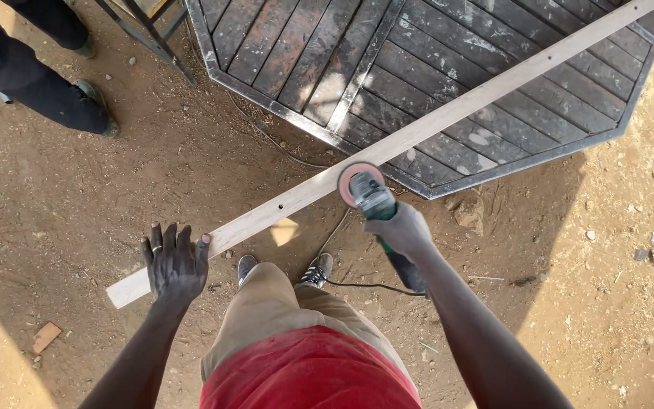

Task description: Sanding a wooden plank using an angle grinder with a sanding disc

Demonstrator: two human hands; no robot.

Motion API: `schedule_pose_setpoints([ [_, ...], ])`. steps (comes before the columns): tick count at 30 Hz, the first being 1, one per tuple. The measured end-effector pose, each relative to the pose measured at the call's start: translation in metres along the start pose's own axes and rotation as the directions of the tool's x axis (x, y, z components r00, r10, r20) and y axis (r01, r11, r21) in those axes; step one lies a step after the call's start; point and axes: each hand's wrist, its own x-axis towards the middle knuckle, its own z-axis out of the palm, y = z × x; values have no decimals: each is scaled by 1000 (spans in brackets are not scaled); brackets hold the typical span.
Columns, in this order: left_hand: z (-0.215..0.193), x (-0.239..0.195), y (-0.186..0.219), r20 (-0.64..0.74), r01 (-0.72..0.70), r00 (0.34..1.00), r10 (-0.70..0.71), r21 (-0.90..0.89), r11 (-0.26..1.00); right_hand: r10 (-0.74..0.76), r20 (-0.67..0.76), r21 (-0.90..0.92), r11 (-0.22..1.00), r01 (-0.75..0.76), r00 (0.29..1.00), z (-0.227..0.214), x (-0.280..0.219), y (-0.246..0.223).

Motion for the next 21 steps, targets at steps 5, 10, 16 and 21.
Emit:
schedule_pose_setpoints([
  [5,-16,3,37,71,-38,997,43,-72,997,76,-226,184,982,-34,971,-85,32,17],
  [10,-36,15,65,47,-193,979,198,-91,977,95,-230,230,972,-41,968,-87,16,-2],
  [16,-13,57,93,8,-480,877,481,-34,876,100,92,-232,970,-76,991,-55,-13,-47],
  [21,-4,99,133,182,-610,771,610,-64,790,129,-11,-69,989,-129,992,-93,25,-33],
])
